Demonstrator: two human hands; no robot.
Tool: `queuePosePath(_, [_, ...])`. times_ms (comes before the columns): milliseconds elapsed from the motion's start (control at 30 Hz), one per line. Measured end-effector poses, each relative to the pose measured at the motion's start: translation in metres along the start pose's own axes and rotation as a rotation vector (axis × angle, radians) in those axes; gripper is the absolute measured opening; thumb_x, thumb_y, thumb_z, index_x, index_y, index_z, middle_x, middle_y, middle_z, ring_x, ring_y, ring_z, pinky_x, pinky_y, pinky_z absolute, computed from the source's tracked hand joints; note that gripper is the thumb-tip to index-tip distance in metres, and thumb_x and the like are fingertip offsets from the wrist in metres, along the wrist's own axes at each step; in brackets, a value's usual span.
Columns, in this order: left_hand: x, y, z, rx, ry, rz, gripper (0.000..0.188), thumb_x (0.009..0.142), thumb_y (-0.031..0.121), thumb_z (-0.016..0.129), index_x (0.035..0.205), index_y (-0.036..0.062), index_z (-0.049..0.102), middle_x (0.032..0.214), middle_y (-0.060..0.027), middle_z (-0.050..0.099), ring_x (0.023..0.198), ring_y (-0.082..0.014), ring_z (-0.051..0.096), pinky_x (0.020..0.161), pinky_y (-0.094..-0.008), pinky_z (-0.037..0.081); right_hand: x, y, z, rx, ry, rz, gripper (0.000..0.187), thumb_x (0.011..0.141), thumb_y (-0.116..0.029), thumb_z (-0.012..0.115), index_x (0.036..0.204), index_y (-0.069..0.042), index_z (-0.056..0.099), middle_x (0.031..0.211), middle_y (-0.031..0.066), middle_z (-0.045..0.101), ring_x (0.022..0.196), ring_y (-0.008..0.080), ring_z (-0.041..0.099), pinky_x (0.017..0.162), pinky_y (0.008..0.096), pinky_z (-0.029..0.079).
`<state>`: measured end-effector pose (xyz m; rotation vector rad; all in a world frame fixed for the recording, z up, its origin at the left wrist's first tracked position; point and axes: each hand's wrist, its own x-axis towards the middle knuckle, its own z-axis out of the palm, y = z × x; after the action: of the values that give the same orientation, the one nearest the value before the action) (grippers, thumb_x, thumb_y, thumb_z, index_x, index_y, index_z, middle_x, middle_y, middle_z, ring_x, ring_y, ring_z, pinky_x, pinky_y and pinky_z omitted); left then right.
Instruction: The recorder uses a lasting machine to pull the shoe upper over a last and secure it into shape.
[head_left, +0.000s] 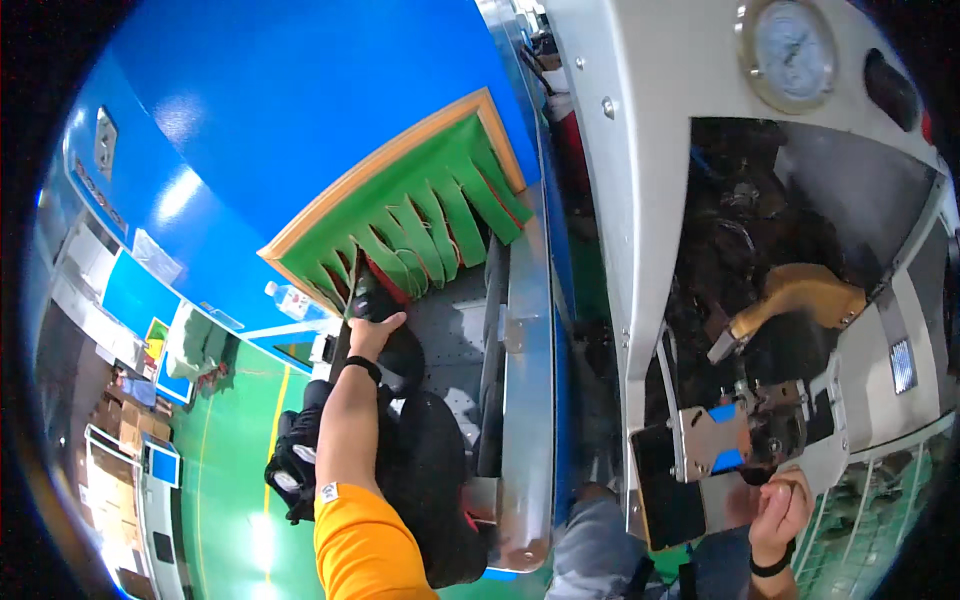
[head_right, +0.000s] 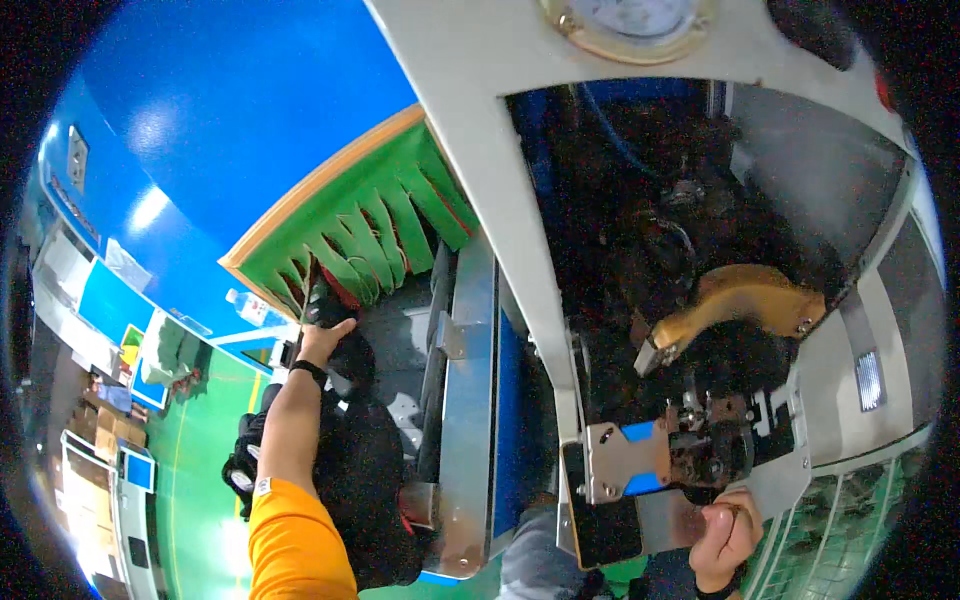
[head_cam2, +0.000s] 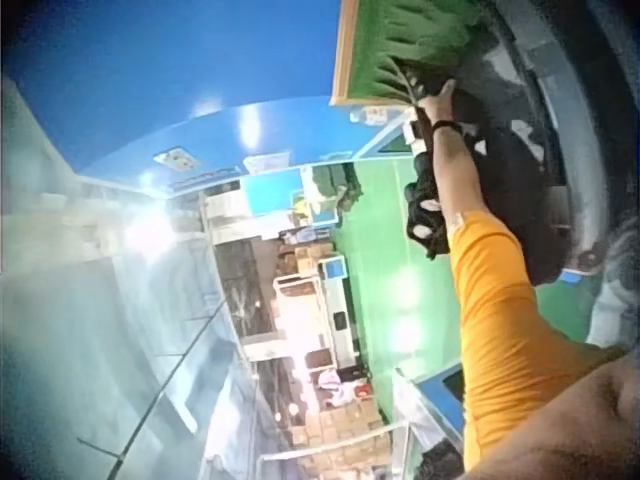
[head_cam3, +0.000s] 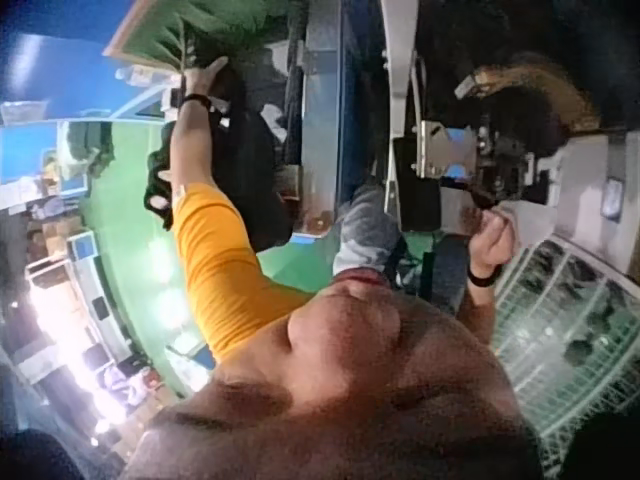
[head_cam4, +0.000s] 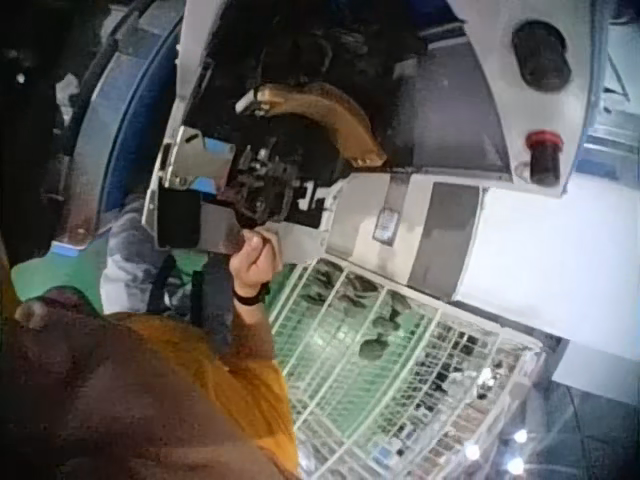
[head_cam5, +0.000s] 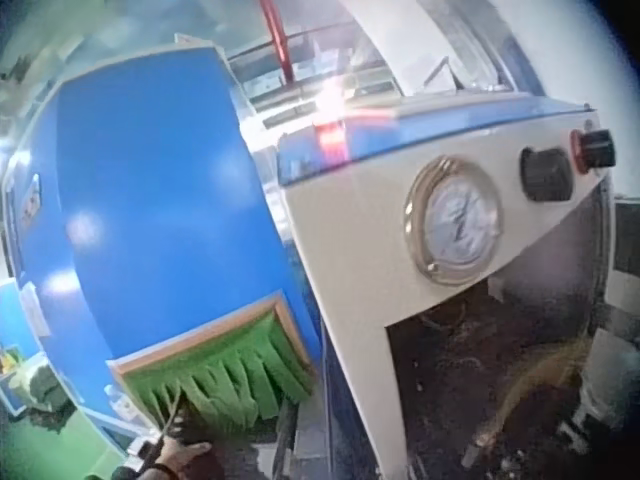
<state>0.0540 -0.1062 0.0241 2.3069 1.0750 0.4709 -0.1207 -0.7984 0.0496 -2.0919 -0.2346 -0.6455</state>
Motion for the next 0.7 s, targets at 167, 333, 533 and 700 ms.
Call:
queuePosePath(167, [0.016,-0.024,-0.034,-0.048,0.025,-0.095,0.087,0.063,0.028,0.09,0.129,-0.0105,0.048,0.122,-0.0282,0.065,0.114,-0.0395,0.066,0.099,-0.0418,0.052,0.008,-0.008,0.009,0.016,0.011,-0.077,0.03,0.1,-0.012,0.049,0.075,0.003,0.056,0.073,0.0167,0.056,0.064,0.0312,0.057,0.058,0.0396,0.044])
queuePosePath(333, [-0.037,0.039,-0.067,0.191,0.201,0.079,0.076,0.062,0.022,0.087,0.127,-0.0008,0.054,0.116,-0.0255,0.068,0.113,-0.0441,0.064,0.099,-0.0475,0.051,0.01,-0.008,0.008,0.042,0.018,-0.055,0.029,0.101,-0.012,0.053,0.076,0.003,0.058,0.072,0.0142,0.058,0.06,0.0283,0.057,0.055,0.0378,0.043])
queuePosePath(533, [-0.121,0.091,-0.18,-0.041,0.302,0.532,0.071,0.071,0.011,0.083,0.134,-0.0014,0.052,0.119,-0.0213,0.068,0.114,-0.0377,0.064,0.1,-0.0436,0.049,0.015,-0.002,0.018,0.094,0.072,-0.092,0.027,0.101,-0.01,0.055,0.078,0.004,0.059,0.075,0.0126,0.06,0.061,0.0262,0.058,0.055,0.0364,0.044])
queuePosePath(700, [-0.21,0.107,-0.238,-0.847,0.107,0.601,0.076,0.075,0.004,0.082,0.141,-0.0017,0.046,0.126,-0.0142,0.064,0.115,-0.0256,0.063,0.102,-0.0375,0.048,0.016,-0.006,0.018,0.197,0.055,-0.077,0.025,0.102,-0.009,0.055,0.082,0.005,0.059,0.076,0.0085,0.058,0.064,0.016,0.056,0.059,0.0293,0.044])
